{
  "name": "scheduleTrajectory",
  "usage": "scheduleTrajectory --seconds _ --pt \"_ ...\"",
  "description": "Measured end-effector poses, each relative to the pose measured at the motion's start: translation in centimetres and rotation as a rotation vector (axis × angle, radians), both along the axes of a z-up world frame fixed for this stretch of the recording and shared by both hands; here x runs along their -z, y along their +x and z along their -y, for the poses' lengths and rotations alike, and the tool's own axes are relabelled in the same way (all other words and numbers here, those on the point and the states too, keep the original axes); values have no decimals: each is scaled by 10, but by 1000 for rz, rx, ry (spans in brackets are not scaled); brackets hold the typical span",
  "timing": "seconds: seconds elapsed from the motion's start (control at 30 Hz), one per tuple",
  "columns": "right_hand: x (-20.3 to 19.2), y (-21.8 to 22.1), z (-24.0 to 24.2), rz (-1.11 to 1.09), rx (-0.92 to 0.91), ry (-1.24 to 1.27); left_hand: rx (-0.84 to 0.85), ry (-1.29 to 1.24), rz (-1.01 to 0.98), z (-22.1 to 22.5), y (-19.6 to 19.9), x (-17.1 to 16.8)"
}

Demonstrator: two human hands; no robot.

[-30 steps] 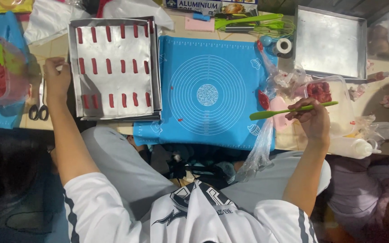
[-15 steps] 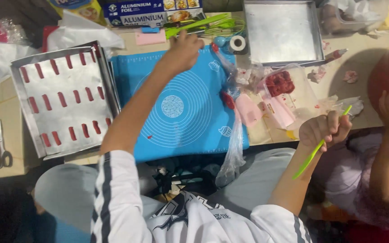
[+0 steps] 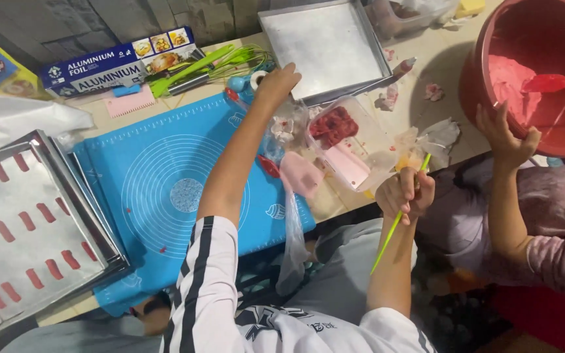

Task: Filling a plastic piping bag with red paste using a small spatula and squeezing the contents toward the tip.

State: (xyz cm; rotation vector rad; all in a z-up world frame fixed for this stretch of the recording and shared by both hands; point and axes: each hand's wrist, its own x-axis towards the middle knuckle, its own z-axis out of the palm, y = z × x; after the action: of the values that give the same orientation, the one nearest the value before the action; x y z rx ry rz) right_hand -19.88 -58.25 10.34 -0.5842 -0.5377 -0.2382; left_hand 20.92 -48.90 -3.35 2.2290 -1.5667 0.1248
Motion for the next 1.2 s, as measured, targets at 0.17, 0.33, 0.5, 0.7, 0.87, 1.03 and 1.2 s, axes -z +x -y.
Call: scheduleTrajectory --seconds 0.17,0.33,0.5,0.7,0.87,1.03,1.2 --pt "-46 19 -27 17 -189 132 192 -275 -195 -12 2 -127" --pt "-43 19 -31 -12 -202 124 42 -399 -170 -63 -42 -222" --pt "-41 20 -35 38 -231 98 33 -530 -45 -220 -168 -356" --pt "-46 26 -52 62 -236 53 -359 -385 -110 -384 -270 -324" --pt "-41 37 -66 -54 -112 -52 -525 -295 -227 -444 -303 -252" --pt "-37 50 -86 -429 177 -58 -639 -197 -275 -453 -323 -198" --pt "-35 63 -116 -544 356 -736 -555 -133 -402 -460 -328 -156"
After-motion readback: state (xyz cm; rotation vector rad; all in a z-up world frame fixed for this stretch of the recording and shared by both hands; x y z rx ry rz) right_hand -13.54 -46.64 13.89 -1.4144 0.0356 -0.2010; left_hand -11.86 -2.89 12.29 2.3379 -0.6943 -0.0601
